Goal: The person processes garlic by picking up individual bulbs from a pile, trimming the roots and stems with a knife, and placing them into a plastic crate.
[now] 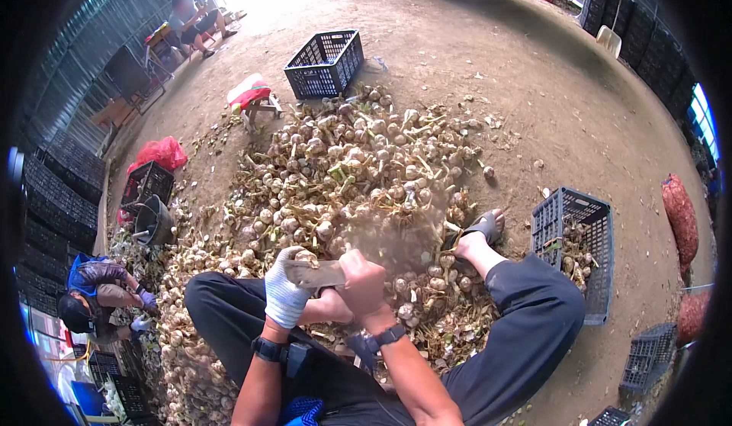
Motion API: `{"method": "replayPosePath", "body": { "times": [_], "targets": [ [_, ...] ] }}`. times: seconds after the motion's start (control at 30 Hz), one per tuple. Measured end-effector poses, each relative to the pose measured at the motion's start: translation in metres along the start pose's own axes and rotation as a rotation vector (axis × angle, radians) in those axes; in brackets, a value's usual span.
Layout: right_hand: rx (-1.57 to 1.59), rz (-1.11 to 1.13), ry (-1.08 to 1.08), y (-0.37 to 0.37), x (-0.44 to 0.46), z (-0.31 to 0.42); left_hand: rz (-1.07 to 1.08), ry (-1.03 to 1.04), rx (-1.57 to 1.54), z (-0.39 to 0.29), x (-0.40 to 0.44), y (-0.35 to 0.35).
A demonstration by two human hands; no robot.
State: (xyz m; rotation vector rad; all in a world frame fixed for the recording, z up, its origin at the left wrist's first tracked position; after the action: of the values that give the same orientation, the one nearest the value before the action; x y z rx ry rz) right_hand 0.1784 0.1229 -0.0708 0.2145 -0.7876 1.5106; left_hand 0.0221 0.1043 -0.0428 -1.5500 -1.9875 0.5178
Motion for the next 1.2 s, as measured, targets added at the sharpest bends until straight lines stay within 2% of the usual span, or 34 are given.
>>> {"method": "replayPosePath", "body": {
  "times": [0.27,0.37,0.43,0.5,0.57,0.6,0.63,0.7,0.77,0.8,0.83,0.9,0.93,1.1,1.13,1.17,1.2],
  "targets": [
    [0.059,-0.079,0.098,0.013,-0.027,-0.029,0.013,0.056,0.214,0.003,-0.002,0.011],
    [0.056,-0.093,0.11,0.013,-0.042,-0.049,0.003,0.069,0.171,-0.014,-0.001,0.006],
    [-0.198,0.032,0.521,0.024,-0.079,-0.113,0.05,0.126,-0.032,-0.053,-0.008,-0.009],
    [-0.177,-0.009,0.759,0.009,-0.105,-0.142,0.045,0.156,-0.037,-0.05,-0.007,-0.008],
    [0.089,-0.258,0.788,0.0,-0.093,-0.133,0.12,0.018,-0.175,-0.041,-0.008,-0.001],
    [0.337,-0.296,0.728,0.013,-0.091,-0.139,0.131,0.001,-0.258,-0.041,-0.008,0.005],
    [0.343,-0.287,0.726,0.017,-0.082,-0.125,0.135,-0.019,-0.33,-0.039,-0.008,0.009],
    [1.028,-0.289,0.894,0.032,-0.058,-0.082,0.211,-0.005,-0.48,-0.047,-0.007,0.018],
    [1.343,-0.132,0.958,0.044,-0.05,-0.053,0.197,-0.039,-0.467,-0.034,-0.004,0.024],
    [1.518,-0.188,0.991,0.051,-0.048,-0.042,0.203,-0.042,-0.461,-0.032,-0.004,0.025],
    [1.523,-0.192,0.996,0.05,-0.048,-0.04,0.21,-0.052,-0.509,-0.033,-0.004,0.025],
    [1.817,-0.002,0.937,0.055,-0.037,-0.017,0.212,-0.065,-0.559,-0.03,-0.004,0.023],
    [1.739,-0.086,1.029,0.052,-0.037,-0.016,0.196,-0.086,-0.62,-0.026,-0.005,0.022],
    [1.621,-0.158,1.1,0.028,-0.024,-0.018,0.138,-0.098,-0.671,-0.031,-0.001,0.005],
    [1.53,-0.158,1.048,0.021,-0.019,-0.021,0.022,-0.059,-0.538,-0.031,0.0,-0.002],
    [1.44,-0.156,0.995,0.015,-0.014,-0.022,0.022,-0.062,-0.541,-0.032,0.002,-0.003],
    [1.381,-0.162,0.976,0.01,-0.011,-0.021,-0.033,0.163,-0.157,-0.053,0.006,-0.014]
  ]
}}
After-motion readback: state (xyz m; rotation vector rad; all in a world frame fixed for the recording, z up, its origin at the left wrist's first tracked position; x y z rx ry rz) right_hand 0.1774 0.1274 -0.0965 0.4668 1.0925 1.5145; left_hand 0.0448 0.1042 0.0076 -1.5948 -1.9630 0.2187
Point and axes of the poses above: each hand's wrist, its own x-axis towards the middle knuckle, its own y-axis out of the palm, z = x × y, the point moved 9 cm from there along x, towards the middle knuckle, and after that the axes turned 12 degrees about x, right-handed, at the moved point
